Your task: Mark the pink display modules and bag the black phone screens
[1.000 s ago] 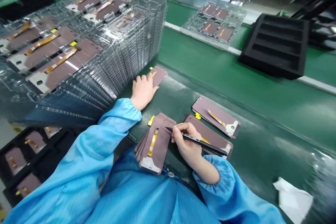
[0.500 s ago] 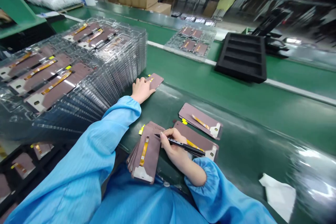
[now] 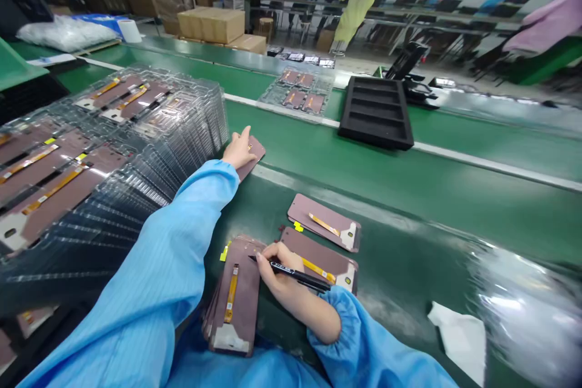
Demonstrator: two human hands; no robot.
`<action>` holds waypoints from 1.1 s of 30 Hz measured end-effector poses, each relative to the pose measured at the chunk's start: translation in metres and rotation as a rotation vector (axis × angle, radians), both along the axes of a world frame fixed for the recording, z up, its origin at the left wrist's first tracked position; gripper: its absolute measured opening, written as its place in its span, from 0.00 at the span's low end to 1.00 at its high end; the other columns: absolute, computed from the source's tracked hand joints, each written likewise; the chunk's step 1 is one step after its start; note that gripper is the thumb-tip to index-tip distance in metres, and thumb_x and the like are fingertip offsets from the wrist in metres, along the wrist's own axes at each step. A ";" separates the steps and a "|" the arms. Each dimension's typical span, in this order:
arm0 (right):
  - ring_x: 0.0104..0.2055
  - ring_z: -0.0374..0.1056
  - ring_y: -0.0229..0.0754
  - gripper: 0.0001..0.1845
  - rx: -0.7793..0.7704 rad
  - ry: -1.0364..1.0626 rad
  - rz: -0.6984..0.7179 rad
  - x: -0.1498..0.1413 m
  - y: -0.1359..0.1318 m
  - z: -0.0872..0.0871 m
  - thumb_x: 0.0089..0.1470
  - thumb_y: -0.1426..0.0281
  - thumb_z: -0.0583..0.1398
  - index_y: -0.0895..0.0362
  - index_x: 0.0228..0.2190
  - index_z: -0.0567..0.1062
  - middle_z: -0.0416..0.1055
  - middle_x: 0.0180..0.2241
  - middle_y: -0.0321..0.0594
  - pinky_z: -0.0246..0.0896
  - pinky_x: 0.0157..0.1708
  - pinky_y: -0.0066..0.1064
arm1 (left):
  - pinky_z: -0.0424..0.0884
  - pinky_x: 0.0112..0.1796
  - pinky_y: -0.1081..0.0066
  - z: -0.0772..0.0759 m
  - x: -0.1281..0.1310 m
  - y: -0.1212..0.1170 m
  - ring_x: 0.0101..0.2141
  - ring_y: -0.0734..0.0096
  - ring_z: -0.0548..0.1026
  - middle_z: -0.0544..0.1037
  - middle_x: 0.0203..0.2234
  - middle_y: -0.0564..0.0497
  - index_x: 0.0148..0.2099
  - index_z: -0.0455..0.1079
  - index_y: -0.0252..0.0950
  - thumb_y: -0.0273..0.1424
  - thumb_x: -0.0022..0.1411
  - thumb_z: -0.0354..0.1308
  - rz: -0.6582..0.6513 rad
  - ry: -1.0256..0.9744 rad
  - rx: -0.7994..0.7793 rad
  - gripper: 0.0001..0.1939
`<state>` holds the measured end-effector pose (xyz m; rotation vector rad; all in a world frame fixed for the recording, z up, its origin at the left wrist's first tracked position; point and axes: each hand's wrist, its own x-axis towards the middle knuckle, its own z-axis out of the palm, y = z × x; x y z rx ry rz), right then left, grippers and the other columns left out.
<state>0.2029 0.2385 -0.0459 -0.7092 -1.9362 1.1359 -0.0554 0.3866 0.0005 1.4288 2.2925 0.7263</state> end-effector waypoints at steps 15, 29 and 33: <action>0.21 0.65 0.34 0.07 -0.147 0.377 0.102 0.034 0.004 0.055 0.61 0.75 0.57 0.53 0.30 0.67 0.68 0.22 0.30 0.61 0.24 0.26 | 0.76 0.39 0.68 0.051 0.081 -0.213 0.40 0.63 0.78 0.78 0.43 0.49 0.56 0.62 0.39 0.34 0.55 0.67 -0.072 -0.845 0.125 0.28; 0.19 0.64 0.35 0.13 -0.293 -0.044 0.083 0.015 -0.005 0.017 0.60 0.63 0.59 0.54 0.25 0.67 0.68 0.17 0.31 0.60 0.23 0.27 | 0.66 0.52 0.50 -0.024 0.123 -0.266 0.51 0.50 0.61 0.65 0.51 0.41 0.65 0.57 0.38 0.39 0.54 0.69 -0.115 0.010 0.003 0.41; 0.19 0.66 0.36 0.13 -0.263 -0.106 0.132 0.012 -0.009 0.008 0.60 0.64 0.59 0.54 0.25 0.68 0.70 0.18 0.32 0.60 0.23 0.26 | 0.64 0.54 0.54 -0.032 0.121 -0.274 0.54 0.55 0.60 0.63 0.52 0.44 0.59 0.64 0.41 0.36 0.61 0.63 -0.159 0.011 0.160 0.25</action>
